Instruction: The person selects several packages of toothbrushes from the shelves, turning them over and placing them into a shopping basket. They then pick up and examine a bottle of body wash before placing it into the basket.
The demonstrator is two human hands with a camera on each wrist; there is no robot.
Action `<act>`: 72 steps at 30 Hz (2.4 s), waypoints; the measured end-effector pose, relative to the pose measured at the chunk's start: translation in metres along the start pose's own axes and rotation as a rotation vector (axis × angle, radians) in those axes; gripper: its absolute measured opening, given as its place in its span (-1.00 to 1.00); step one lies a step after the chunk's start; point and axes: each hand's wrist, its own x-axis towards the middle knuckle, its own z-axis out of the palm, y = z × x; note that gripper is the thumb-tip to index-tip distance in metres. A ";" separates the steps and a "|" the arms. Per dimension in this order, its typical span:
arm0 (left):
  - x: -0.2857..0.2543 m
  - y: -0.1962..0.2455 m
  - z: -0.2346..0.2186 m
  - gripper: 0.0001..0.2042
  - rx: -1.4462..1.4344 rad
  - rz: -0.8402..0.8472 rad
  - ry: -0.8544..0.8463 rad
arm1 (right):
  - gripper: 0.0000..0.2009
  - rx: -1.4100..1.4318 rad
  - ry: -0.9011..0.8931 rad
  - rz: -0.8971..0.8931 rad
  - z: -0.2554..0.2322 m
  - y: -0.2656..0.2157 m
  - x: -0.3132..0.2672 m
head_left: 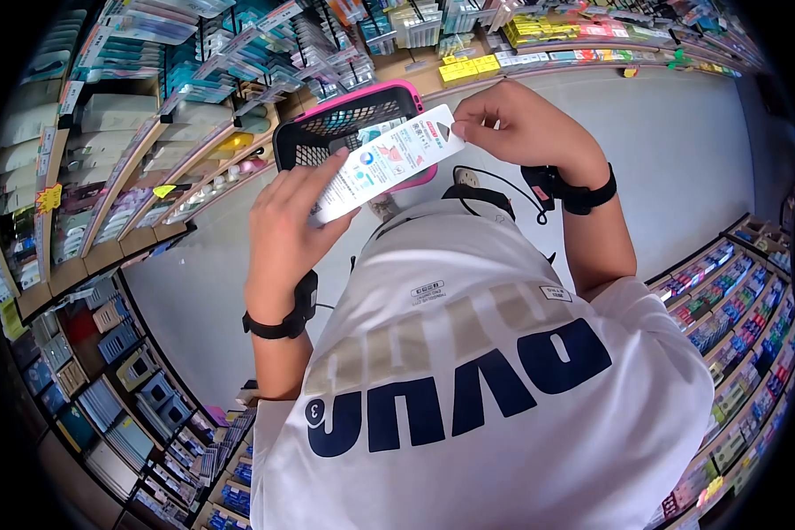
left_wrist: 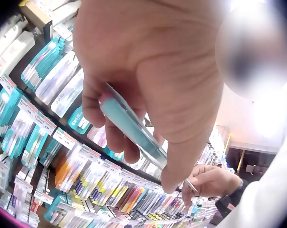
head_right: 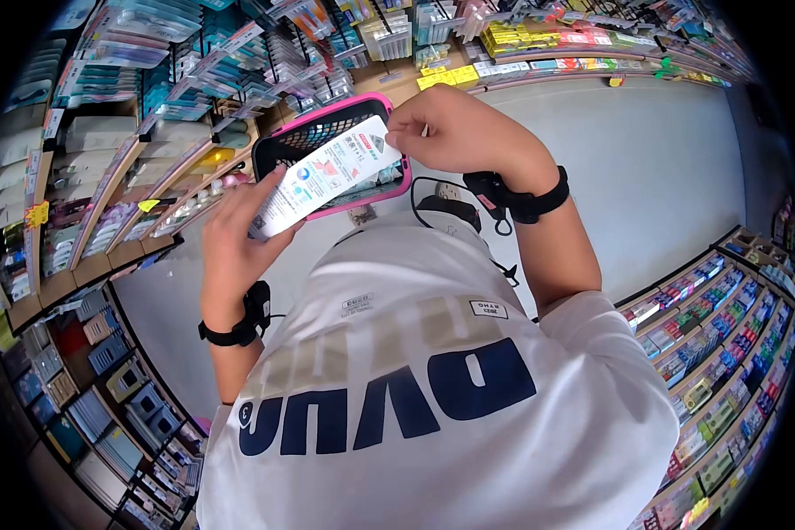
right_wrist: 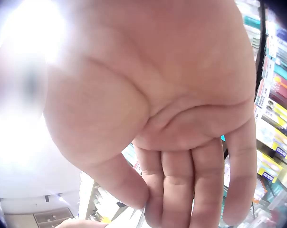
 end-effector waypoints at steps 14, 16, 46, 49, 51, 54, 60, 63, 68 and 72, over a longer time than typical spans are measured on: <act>-0.070 0.000 0.015 -0.41 -0.374 -0.472 0.032 | -0.78 0.195 -0.127 -0.019 0.045 -0.007 0.047; -0.076 -0.008 0.012 -0.44 -0.447 -0.478 0.032 | -0.78 0.220 -0.129 -0.030 0.051 -0.014 0.054; -0.038 -0.162 -0.035 -0.34 -1.511 -0.452 -0.411 | -0.80 0.648 0.316 0.018 0.144 -0.090 0.154; -0.026 -0.153 -0.031 -0.35 -1.495 -0.433 -0.443 | -0.80 0.636 0.369 0.038 0.132 -0.088 0.141; -0.018 -0.147 -0.027 -0.35 -1.511 -0.448 -0.457 | -0.79 0.638 0.371 0.023 0.123 -0.081 0.134; -0.007 -0.133 -0.020 -0.39 -1.526 -0.400 -0.498 | -0.78 0.646 0.376 0.044 0.110 -0.078 0.121; 0.008 -0.098 0.003 -0.42 -1.548 -0.401 -0.490 | -0.75 0.604 0.319 0.020 0.074 -0.058 0.099; 0.012 -0.081 0.009 -0.43 -1.541 -0.437 -0.453 | -0.73 0.520 0.288 0.050 0.060 -0.048 0.092; 0.014 -0.056 0.022 -0.43 -1.616 -0.501 -0.343 | -0.74 0.532 0.227 0.066 0.046 -0.041 0.090; 0.009 -0.045 0.024 -0.42 -1.616 -0.498 -0.266 | -0.70 0.559 0.142 0.068 0.039 -0.039 0.097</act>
